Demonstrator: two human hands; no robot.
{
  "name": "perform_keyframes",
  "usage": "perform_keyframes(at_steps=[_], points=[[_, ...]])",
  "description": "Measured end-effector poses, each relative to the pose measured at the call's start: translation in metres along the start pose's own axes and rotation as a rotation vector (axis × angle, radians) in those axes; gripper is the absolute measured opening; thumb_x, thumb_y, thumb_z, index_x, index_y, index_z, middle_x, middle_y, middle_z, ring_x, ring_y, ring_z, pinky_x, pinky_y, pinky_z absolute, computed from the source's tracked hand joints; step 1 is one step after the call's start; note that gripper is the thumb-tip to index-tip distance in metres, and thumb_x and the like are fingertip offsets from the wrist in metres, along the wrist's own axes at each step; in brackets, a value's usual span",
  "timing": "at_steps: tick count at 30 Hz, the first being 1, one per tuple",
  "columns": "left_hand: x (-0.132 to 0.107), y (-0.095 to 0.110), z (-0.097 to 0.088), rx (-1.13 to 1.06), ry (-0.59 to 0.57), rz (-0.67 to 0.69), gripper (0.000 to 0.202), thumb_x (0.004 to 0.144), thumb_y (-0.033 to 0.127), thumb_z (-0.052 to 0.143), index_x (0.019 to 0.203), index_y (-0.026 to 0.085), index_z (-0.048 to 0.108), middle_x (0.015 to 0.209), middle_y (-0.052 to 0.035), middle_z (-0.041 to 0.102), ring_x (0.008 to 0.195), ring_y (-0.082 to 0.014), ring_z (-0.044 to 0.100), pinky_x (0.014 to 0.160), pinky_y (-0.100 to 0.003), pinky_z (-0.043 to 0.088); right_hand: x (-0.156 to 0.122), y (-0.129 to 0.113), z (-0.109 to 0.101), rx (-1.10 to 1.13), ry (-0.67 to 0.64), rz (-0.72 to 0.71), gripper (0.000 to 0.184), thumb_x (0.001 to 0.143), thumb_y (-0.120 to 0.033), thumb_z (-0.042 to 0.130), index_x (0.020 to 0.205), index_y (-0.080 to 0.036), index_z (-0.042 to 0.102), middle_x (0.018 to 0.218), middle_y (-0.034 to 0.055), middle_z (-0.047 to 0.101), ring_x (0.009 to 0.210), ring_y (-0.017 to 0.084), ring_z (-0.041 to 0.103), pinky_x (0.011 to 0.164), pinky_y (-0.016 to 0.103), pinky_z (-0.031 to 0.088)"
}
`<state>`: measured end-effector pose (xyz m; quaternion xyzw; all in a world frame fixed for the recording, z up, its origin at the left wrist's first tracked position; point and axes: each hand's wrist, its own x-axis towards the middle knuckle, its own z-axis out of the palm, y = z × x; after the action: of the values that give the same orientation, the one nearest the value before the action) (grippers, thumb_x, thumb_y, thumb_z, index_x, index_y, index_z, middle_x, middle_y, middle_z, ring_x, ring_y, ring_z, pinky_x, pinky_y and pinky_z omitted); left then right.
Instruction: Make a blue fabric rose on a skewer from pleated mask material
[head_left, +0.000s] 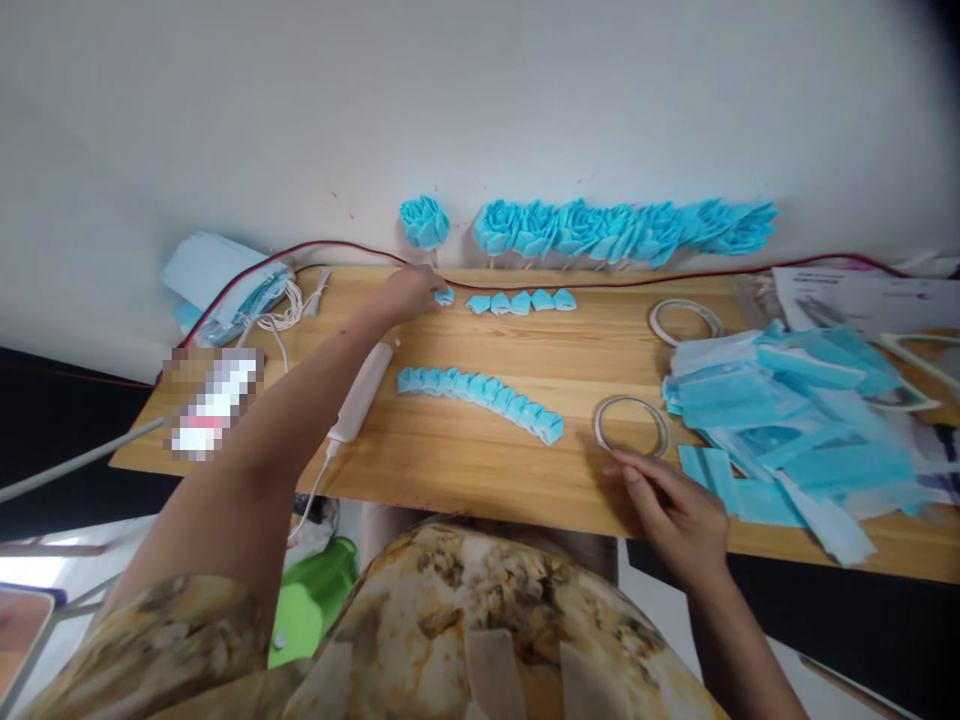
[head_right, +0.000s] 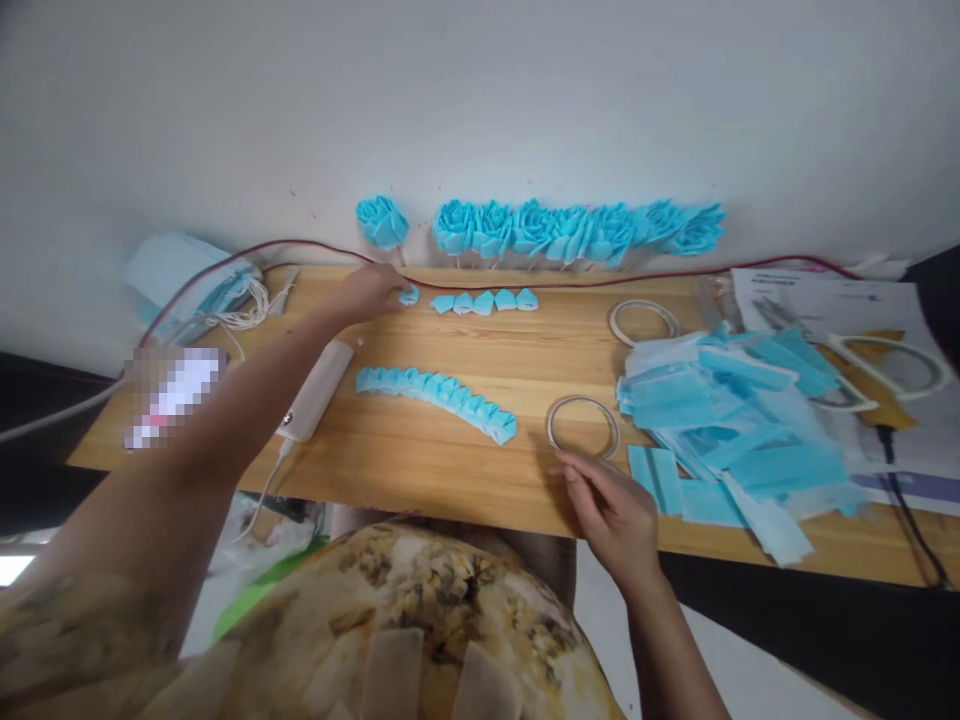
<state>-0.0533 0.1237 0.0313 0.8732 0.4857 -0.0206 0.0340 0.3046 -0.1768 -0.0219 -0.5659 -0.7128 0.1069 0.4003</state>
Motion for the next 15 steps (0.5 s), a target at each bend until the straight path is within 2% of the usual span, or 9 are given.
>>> perform_keyframes(at_steps=[6,11,15], points=[[0.003,0.002,0.014,-0.101,0.038,0.112,0.043,0.089,0.021,0.055,0.128,0.019,0.073,0.130,-0.0092,0.073,0.115,-0.0248,0.068,0.098,-0.031,0.050,-0.001,0.001,0.002,-0.010,-0.012,0.029,0.016,0.099,-0.024,0.063,0.108,-0.023,0.076,0.084,0.0007,0.082,0.075,0.018,0.079,0.063,0.024,0.059],[0.004,0.007,0.007,-0.132,0.078,0.140,0.038,0.091,0.029,0.061,0.126,0.019,0.073,0.130,-0.0104,0.072,0.119,-0.0260,0.065,0.102,-0.034,0.048,-0.002,0.001,0.001,0.004,-0.004,0.040,0.017,0.099,-0.026,0.063,0.108,-0.024,0.077,0.084,0.0013,0.082,0.075,0.020,0.079,0.067,0.027,0.061],[0.009,0.018,0.004,-0.095,0.127,0.227,0.037,0.092,0.033,0.066,0.126,0.020,0.073,0.125,-0.0127,0.071,0.121,-0.0284,0.062,0.104,-0.038,0.046,-0.001,0.001,0.002,0.015,-0.008,0.045,0.017,0.098,-0.026,0.064,0.109,-0.024,0.078,0.084,0.0016,0.082,0.075,0.021,0.080,0.068,0.028,0.062]])
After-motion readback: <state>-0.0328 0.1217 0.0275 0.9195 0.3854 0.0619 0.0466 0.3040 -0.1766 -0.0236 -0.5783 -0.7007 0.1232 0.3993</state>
